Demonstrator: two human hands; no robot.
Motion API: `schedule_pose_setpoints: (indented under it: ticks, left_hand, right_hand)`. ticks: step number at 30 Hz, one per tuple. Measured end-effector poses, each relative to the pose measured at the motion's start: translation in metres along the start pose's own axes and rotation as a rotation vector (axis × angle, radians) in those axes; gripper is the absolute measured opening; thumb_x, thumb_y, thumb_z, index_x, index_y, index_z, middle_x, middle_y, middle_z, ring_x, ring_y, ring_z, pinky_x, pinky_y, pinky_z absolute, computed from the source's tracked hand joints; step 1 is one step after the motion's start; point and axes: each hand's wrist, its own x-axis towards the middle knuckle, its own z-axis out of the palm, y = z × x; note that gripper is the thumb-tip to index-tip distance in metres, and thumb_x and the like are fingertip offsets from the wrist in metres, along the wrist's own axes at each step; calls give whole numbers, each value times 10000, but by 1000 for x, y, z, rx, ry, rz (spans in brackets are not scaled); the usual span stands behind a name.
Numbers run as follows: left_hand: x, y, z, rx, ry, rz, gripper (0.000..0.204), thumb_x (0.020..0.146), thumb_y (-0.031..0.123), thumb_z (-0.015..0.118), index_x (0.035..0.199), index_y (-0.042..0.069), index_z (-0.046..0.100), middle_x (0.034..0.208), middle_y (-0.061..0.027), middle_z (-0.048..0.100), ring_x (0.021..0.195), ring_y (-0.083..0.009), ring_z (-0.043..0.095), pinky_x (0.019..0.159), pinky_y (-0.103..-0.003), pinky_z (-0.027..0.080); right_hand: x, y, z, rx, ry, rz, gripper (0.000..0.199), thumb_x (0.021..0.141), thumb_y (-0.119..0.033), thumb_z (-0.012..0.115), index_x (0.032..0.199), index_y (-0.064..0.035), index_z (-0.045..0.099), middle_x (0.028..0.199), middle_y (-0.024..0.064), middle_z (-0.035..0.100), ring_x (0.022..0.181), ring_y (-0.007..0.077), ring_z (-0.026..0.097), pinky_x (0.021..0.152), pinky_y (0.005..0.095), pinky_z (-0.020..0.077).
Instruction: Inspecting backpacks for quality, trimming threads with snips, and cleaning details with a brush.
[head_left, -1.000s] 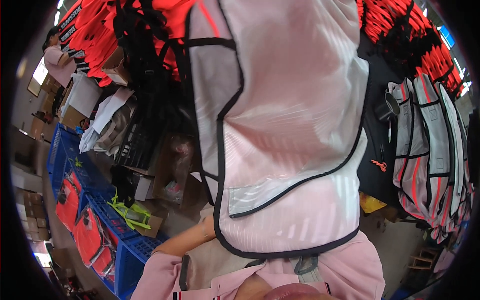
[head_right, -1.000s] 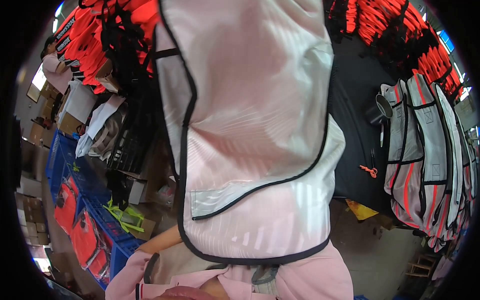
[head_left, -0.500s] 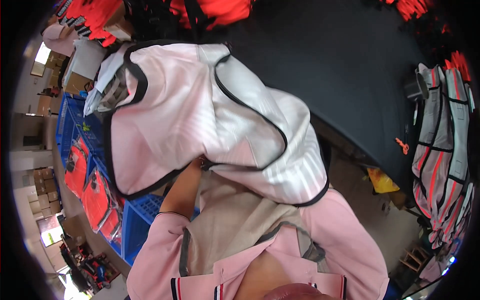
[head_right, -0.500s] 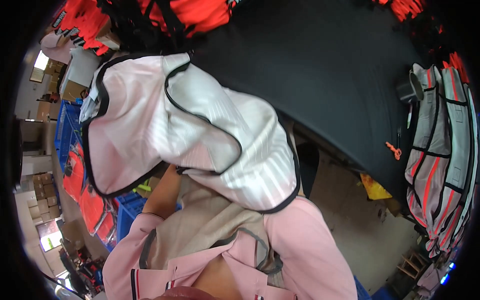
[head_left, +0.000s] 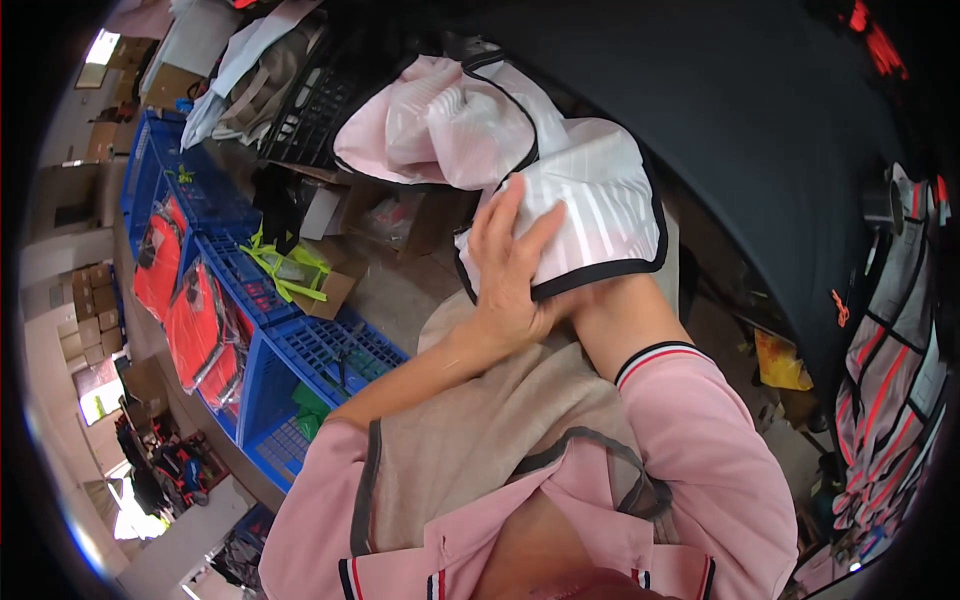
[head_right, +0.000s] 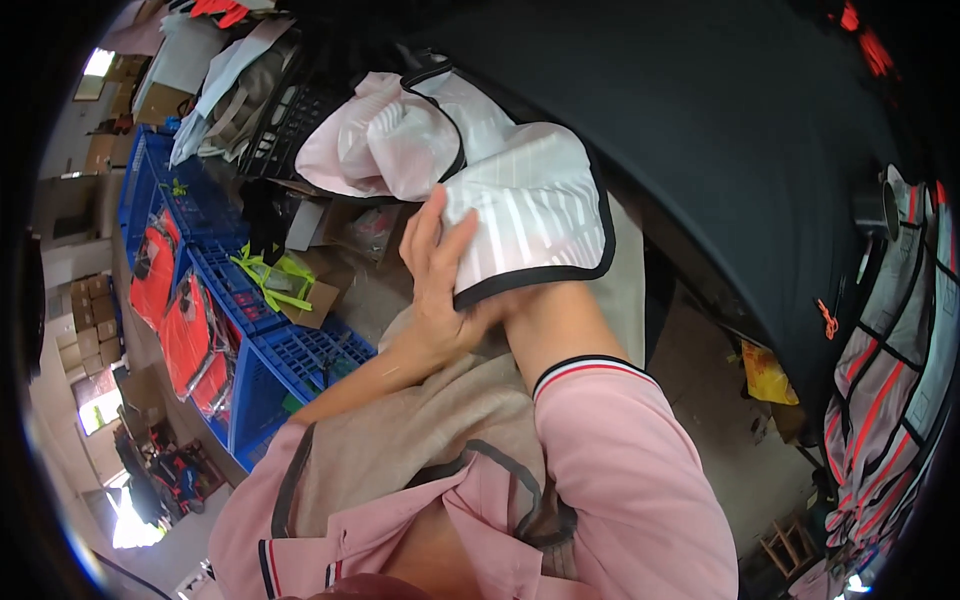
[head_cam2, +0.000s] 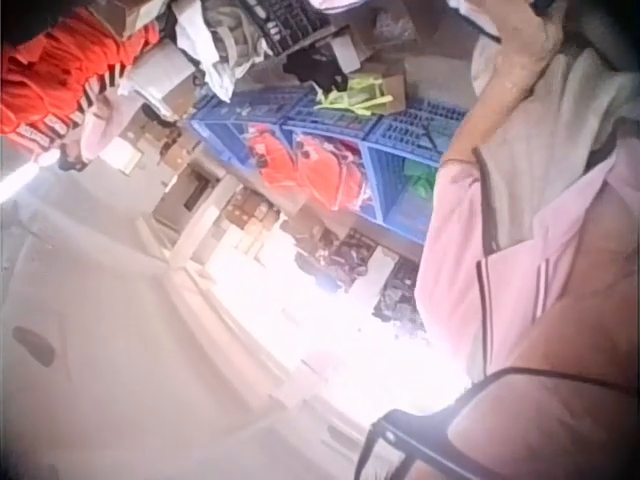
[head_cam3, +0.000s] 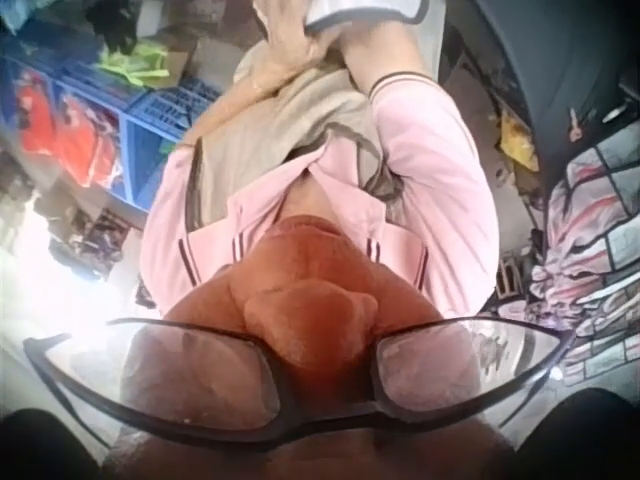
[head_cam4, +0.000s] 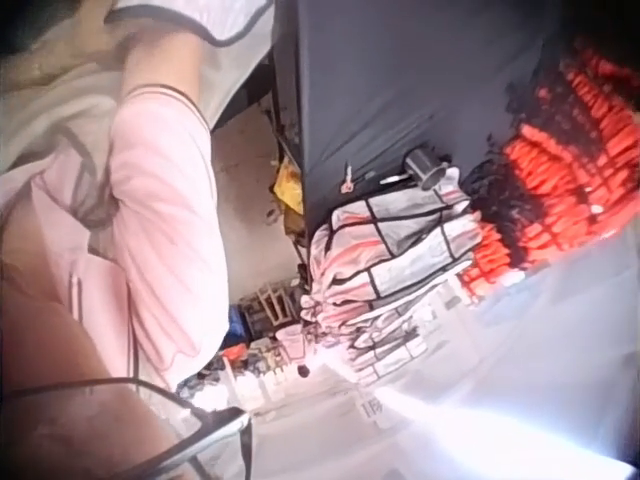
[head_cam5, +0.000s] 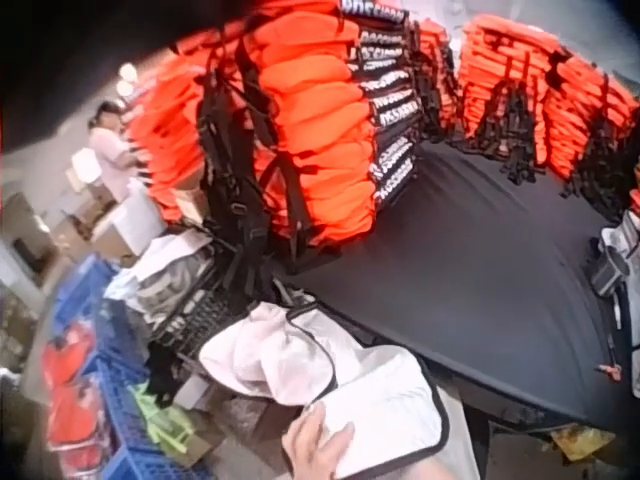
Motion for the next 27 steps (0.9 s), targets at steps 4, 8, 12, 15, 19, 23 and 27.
schedule_pose_setpoints:
  ticks: [4,8,12,15,19,23,27]
  left_hand:
    - [43,-47,-5,-35,85,168,448,655,-81,645,1084,45,680,1049,-130,696,922,-297,660,842,-347,511]
    - [65,-104,-38,60,173,-140,183,857,8,592,1020,68,647,741,-188,658,724,-344,682,634,-365,524]
    - [66,-128,-42,48,102,-353,143,880,79,568,989,23,642,786,-242,624,732,-416,634,623,-387,493]
    - [62,-143,-45,49,103,-370,198,899,136,525,986,4,644,810,-270,610,800,-458,599,685,-405,494]
    - [62,-125,-50,97,171,-402,180,879,119,569,997,6,644,816,-261,612,799,-428,624,686,-390,498]
    - [76,-73,-61,189,157,-488,287,836,119,651,1107,27,636,944,-208,669,861,-351,656,781,-368,506]
    - [70,-38,-36,73,256,-289,602,741,142,762,1275,11,518,1199,-190,579,1098,-369,562,936,-396,445]
  right_hand:
    - [3,4,11,-4,-16,-42,301,896,-116,548,1178,-24,601,1145,167,640,1088,287,594,917,379,483]
    - [9,-4,31,46,-55,-109,297,896,-115,547,1173,-25,604,1140,165,642,1083,287,596,913,380,485]
    - [4,-13,49,100,-75,-141,293,896,-113,547,1169,-25,606,1135,164,644,1079,287,598,910,381,486]
    - [-1,-16,53,126,-81,-158,290,896,-112,547,1165,-25,608,1131,163,646,1076,287,599,908,382,488]
    - [5,-10,48,123,-42,-170,286,896,-111,547,1161,-26,610,1126,161,648,1071,287,601,905,382,489]
    - [5,-3,46,111,-11,-181,282,896,-110,547,1157,-27,613,1121,160,650,1067,287,603,901,383,491]
    - [8,-3,53,111,2,-210,278,896,-108,547,1152,-27,615,1116,159,652,1062,287,605,898,384,492]
